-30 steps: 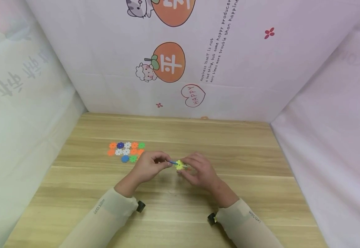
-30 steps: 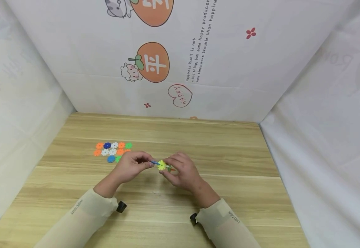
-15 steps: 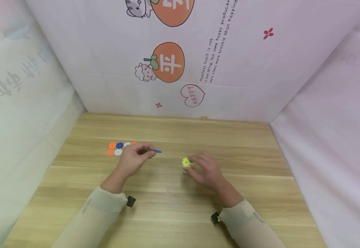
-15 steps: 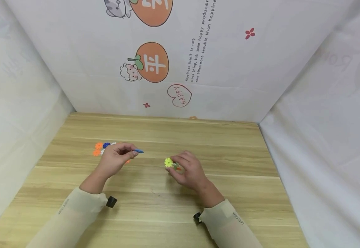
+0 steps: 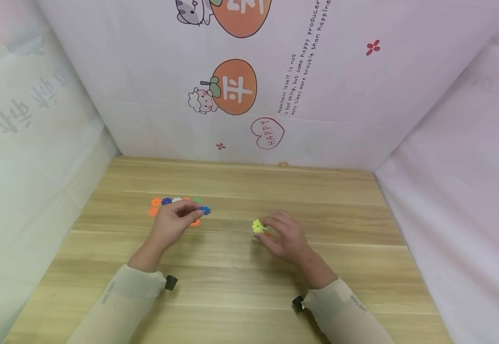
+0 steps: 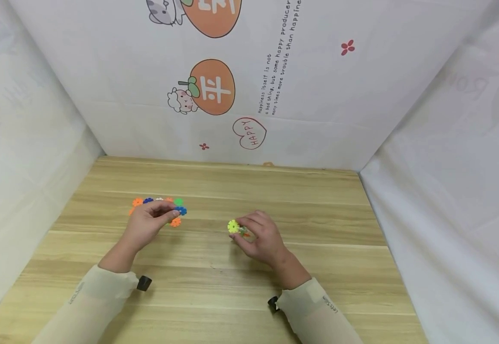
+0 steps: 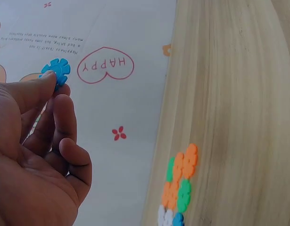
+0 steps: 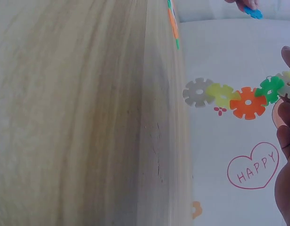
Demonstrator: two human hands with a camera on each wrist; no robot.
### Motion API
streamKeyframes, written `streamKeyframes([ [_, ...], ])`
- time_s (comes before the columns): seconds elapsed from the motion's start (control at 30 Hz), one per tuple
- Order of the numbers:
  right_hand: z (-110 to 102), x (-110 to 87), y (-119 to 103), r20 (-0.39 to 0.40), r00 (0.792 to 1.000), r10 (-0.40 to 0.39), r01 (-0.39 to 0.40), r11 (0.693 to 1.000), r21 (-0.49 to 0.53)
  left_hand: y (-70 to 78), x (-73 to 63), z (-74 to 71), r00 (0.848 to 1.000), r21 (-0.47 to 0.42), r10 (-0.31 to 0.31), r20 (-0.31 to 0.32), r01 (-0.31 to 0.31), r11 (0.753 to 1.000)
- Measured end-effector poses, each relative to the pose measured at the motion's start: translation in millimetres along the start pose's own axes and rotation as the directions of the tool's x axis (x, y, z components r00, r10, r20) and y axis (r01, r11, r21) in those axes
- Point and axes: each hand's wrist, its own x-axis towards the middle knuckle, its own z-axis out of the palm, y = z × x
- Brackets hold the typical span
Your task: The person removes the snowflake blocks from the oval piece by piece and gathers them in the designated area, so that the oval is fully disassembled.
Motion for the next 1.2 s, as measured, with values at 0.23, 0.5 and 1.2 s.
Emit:
streamKeyframes([
  [0.23,1.5,-1.2,2.0,0.002,1.0,-0.003,0.003,1.0,-0.008,-9.4,-2.9,-9.7,0.997,0.02,-0.077,-0.01,0.078,0.997],
  [0.5,0.6,-3.8,4.3,0.003,1.0,-0.004,0.004,1.0,-0.022,-24.5,-6.2,-21.2,0.996,0.094,-0.086,-0.035,0.089,0.992],
  [1.2,-0.5,-2.2,5.2,0.007,1.0,-0.009,0.009,1.0,-0.012,-53.2,-8.3,-48.1,0.974,0.229,-0.183,-0.131,0.209,0.951],
])
